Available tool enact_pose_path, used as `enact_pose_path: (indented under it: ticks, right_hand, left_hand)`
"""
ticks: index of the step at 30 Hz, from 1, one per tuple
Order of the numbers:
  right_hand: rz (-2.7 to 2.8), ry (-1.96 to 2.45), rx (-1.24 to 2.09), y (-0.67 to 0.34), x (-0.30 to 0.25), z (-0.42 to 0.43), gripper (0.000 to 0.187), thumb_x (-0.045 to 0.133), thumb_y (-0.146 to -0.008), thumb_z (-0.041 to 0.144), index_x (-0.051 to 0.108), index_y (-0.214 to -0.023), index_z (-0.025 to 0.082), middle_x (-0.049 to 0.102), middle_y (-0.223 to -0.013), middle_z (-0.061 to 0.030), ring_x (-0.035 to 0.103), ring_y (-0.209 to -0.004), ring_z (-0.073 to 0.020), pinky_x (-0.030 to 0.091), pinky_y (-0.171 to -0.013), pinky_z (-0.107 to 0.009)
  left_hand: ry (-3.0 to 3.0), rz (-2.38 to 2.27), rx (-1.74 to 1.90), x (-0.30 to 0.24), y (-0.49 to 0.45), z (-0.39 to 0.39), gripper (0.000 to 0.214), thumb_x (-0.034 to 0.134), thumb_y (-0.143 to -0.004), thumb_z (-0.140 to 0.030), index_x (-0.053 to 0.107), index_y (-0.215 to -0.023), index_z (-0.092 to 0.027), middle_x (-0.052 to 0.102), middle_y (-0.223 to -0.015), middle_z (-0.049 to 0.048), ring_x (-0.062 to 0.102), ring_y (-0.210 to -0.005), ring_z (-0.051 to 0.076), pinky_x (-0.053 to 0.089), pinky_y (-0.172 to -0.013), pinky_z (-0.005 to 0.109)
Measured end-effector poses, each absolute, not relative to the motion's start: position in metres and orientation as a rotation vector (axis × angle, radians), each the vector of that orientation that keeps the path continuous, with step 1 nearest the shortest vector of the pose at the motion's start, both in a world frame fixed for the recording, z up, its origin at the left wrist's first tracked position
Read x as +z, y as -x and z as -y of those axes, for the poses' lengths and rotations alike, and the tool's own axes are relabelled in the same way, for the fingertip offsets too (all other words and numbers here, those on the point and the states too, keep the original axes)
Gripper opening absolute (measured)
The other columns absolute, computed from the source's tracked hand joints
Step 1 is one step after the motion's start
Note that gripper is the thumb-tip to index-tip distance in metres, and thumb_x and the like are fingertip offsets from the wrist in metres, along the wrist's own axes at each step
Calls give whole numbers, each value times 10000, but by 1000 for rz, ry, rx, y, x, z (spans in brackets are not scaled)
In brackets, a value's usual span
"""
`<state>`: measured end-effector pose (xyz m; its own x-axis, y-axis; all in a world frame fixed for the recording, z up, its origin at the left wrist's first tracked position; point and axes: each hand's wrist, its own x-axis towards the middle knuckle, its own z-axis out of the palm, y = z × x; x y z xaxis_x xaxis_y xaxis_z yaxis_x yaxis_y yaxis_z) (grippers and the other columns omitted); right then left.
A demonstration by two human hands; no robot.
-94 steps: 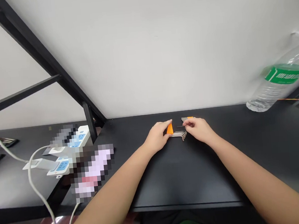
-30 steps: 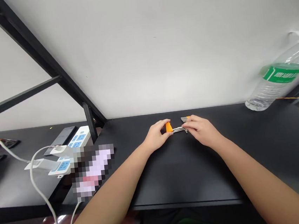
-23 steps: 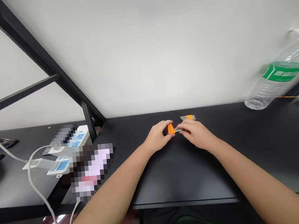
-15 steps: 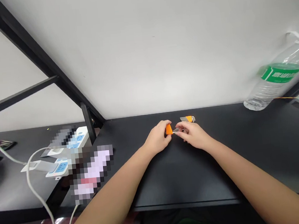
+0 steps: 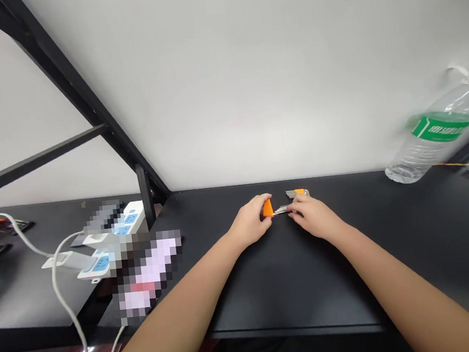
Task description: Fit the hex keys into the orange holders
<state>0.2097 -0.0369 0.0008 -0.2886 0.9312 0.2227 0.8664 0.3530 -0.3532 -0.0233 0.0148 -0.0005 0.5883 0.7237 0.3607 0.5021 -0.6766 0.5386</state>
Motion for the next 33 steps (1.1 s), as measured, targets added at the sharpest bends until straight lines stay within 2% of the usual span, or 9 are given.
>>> enact_pose_path:
  ticks: [3, 7, 10, 13, 17, 20, 24, 27, 33]
  right_hand:
    - [2331, 1673, 137, -211, -1, 35, 213, 533, -967, 164, 743, -965, 200, 643, -1019, -90, 629, -854, -203, 499, -754, -329]
    - [2339, 1738, 46, -204, 1, 37, 156, 559, -940, 148, 706, -982, 178, 642, -1105, -116, 625, -809, -201, 490, -723, -331]
    - [2341, 1741, 45, -201, 2, 37, 181, 554, -955, 166, 707, -1047, 191, 635, -1151, -118, 635, -827, -204, 493, -741, -334]
    - [2364, 1757, 52, -203, 0, 35, 191, 533, -963, 161, 722, -968, 185, 635, -1119, -118, 629, -802, -202, 489, -738, -341]
    - [2351, 1747, 40, -204, -2, 33, 192, 536, -966, 176, 718, -1024, 189, 626, -1080, -113, 618, -789, -206, 481, -733, -348]
    - [2364, 1740, 46, -201, 1, 34, 208, 515, -966, 167, 721, -964, 193, 620, -1031, -107, 607, -779, -206, 464, -731, -345]
    - [2372, 1816, 126, -196, 10, 42, 109, 591, -854, 98, 662, -836, 178, 624, -964, -110, 587, -740, -204, 402, -642, -318]
    - [2365, 1836, 254, -200, 15, 49, 125, 599, -810, 75, 605, -788, 197, 636, -869, -72, 556, -670, -179, 344, -586, -297]
    - [2112, 1486, 309, -214, 18, 48, 128, 538, -899, 125, 597, -832, 217, 644, -817, -22, 570, -725, -171, 406, -673, -287]
  left_hand:
    - [-2442, -928, 804, -4, 25, -16, 681, 631, -840, -137, 461, -1489, -253, 692, -1183, 53, 691, -966, 192, 587, -914, 368]
    - [-2408, -926, 820, -5, 25, -17, 600, 610, -834, -112, 545, -1417, -241, 689, -1294, 61, 688, -1105, 208, 566, -1002, 374]
    - [-2362, -983, 791, -4, 25, -17, 566, 611, -823, -116, 576, -1373, -247, 725, -1230, 41, 713, -1048, 204, 576, -978, 365]
    - [-2334, -1005, 774, -3, 25, -17, 550, 612, -823, -125, 581, -1357, -255, 740, -1188, 29, 723, -990, 193, 583, -944, 351]
    - [-2345, -990, 792, -2, 24, -17, 542, 610, -818, -126, 588, -1344, -255, 741, -1168, 24, 721, -956, 183, 585, -920, 333]
    - [-2343, -975, 813, -2, 23, -17, 550, 614, -813, -129, 587, -1348, -249, 739, -1169, 25, 718, -962, 182, 582, -924, 328]
    - [-2331, -958, 805, -2, 24, -18, 545, 607, -818, -139, 583, -1353, -237, 736, -1161, 29, 714, -953, 177, 579, -920, 328]
    - [-2319, -965, 798, -2, 24, -18, 525, 616, -820, -160, 595, -1339, -241, 738, -1128, 19, 710, -918, 170, 580, -904, 324]
    - [-2290, -984, 785, -1, 23, -16, 493, 671, -795, -204, 631, -1287, -221, 739, -931, -3, 683, -764, 151, 575, -810, 303]
